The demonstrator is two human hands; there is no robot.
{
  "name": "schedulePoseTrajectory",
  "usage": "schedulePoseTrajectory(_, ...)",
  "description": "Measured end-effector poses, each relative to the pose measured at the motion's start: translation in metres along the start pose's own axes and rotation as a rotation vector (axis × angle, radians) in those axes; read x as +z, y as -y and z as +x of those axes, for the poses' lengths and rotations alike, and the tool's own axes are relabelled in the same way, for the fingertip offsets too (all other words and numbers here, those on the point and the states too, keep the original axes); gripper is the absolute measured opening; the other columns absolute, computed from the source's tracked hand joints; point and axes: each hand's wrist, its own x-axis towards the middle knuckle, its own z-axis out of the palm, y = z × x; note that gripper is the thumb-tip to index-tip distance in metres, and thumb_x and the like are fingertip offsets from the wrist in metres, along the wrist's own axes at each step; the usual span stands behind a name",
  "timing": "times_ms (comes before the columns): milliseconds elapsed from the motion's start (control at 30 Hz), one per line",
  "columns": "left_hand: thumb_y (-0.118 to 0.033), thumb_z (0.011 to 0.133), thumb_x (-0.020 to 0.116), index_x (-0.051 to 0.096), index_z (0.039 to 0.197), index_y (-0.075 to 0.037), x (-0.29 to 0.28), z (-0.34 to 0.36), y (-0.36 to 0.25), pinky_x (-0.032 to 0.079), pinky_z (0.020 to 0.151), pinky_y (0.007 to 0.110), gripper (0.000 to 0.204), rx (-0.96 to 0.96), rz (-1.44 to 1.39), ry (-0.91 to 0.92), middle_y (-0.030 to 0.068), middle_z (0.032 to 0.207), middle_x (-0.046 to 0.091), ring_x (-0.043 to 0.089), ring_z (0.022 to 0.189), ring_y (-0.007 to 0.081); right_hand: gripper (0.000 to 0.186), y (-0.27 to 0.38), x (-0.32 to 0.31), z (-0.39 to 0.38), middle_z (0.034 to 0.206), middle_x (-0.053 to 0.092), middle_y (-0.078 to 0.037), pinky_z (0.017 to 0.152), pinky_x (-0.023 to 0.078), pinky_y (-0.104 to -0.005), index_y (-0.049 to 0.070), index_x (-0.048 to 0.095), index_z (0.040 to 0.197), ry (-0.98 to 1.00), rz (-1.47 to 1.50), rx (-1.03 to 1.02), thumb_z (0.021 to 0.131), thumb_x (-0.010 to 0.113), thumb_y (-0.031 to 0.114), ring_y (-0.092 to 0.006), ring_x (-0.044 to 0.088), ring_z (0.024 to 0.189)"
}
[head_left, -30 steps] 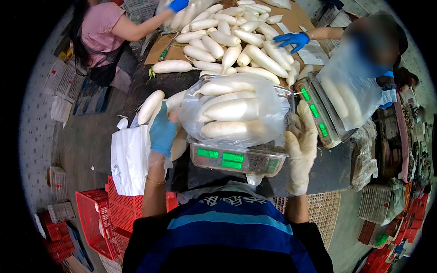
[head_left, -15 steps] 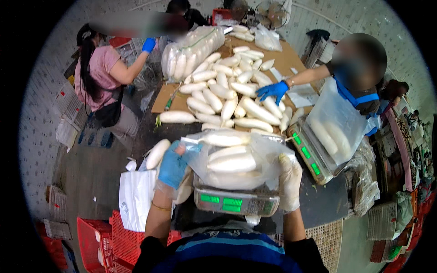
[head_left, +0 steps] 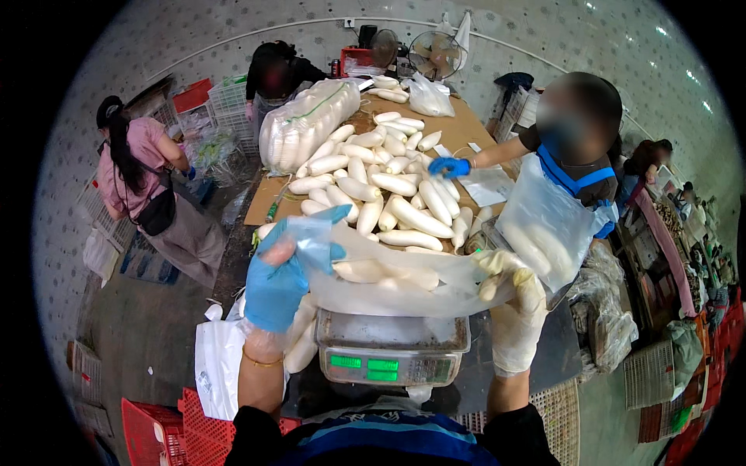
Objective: The person places white radishes into a plastic bag on a digital scale, adjusts the quantity to reach a target weight, and then removes the bag to place it into a red crate. This process is repeated multiple times while coworkers trim radishes nearby.
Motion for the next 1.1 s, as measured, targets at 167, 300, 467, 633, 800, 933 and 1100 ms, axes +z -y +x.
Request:
schedulePoseTrajectory(167,-0.029,0.091,0.052,0.055,0.116,0.005,0.005,-0.027,0.01,0.05,0.085,0.038,0.042,-0.22,-0.122,-0.03,0.0231,0.128,0.057,0.065,0.093,0.0283,0.059,0.011,0.025,-0.006,0.119,0.063,-0.017,0.09,0.045,-0.0318,-0.007,0.059,0.12,0.274,-0.204,0.085,0.099,0.042,0.045,-0.0209,0.063,0.095)
schedulePoseTrajectory(300,-0.036,0.086,0.057,0.054,0.12,0.006,0.01,-0.03,0.022,0.052,0.084,0.04,0.053,-0.265,-0.16,-0.059,0.0246,0.126,0.058,0.065,0.093,0.0298,0.044,-0.01,0.029,0.007,0.135,0.055,-0.016,0.102,0.041,-0.0382,0.002,0.051,0.136,0.593,-0.601,-0.367,0.094,0.056,0.012,-0.0294,0.057,0.116)
schedulePoseTrajectory(467,-0.039,0.084,0.058,0.052,0.124,0.006,0.002,-0.047,0.028,0.053,0.083,0.04,0.06,-0.299,-0.296,-0.115,0.0223,0.121,0.06,0.064,0.094,0.0298,0.048,-0.009,0.052,0.001,0.129,0.057,-0.018,0.101,0.043,-0.0396,0.007,0.053,0.134,0.647,-0.636,-0.3,0.088,0.062,0.009,-0.0334,0.056,0.117)
schedulePoseTrajectory(633,-0.04,0.083,0.059,0.052,0.123,0.006,-0.004,-0.053,0.029,0.05,0.089,0.039,0.062,-0.252,-0.504,-0.172,0.0233,0.121,0.059,0.062,0.097,0.03,0.034,-0.058,0.046,-0.001,0.096,0.069,-0.017,0.081,0.052,-0.037,0.003,0.061,0.121,0.805,-0.709,-0.171,0.09,0.06,0.018,-0.0303,0.067,0.087)
schedulePoseTrajectory(800,-0.054,0.08,0.062,0.049,0.124,0.007,-0.012,-0.077,0.047,0.052,0.082,0.037,0.076,-0.246,-0.212,-0.202,0.0193,0.111,0.061,0.062,0.095,0.0271,0.029,-0.111,0.083,0.004,0.088,0.07,-0.016,0.078,0.052,-0.0397,0.005,0.069,0.1,1.054,-1.094,-0.078,0.083,0.06,0.027,-0.0342,0.067,0.083)
schedulePoseTrajectory(933,-0.052,0.082,0.062,0.049,0.124,0.003,0.015,-0.072,0.028,0.053,0.076,0.036,0.07,-0.193,-0.384,-0.257,0.0143,0.11,0.06,0.061,0.092,0.0256,0.022,-0.144,0.094,0.009,0.089,0.069,-0.017,0.077,0.052,-0.0393,0.008,0.071,0.089,0.985,-1.267,-0.278,0.078,0.062,0.025,-0.0329,0.067,0.083)
schedulePoseTrajectory(1100,-0.048,0.082,0.061,0.048,0.127,0.001,-0.009,-0.082,0.012,0.048,0.09,0.04,0.068,-0.122,-0.531,-0.18,0.0134,0.118,0.058,0.059,0.102,0.026,0.022,-0.161,0.097,0.016,0.088,0.07,-0.014,0.076,0.052,-0.0394,0.012,0.072,0.094,0.881,-0.714,-0.161,0.078,0.064,0.025,-0.0309,0.067,0.084)
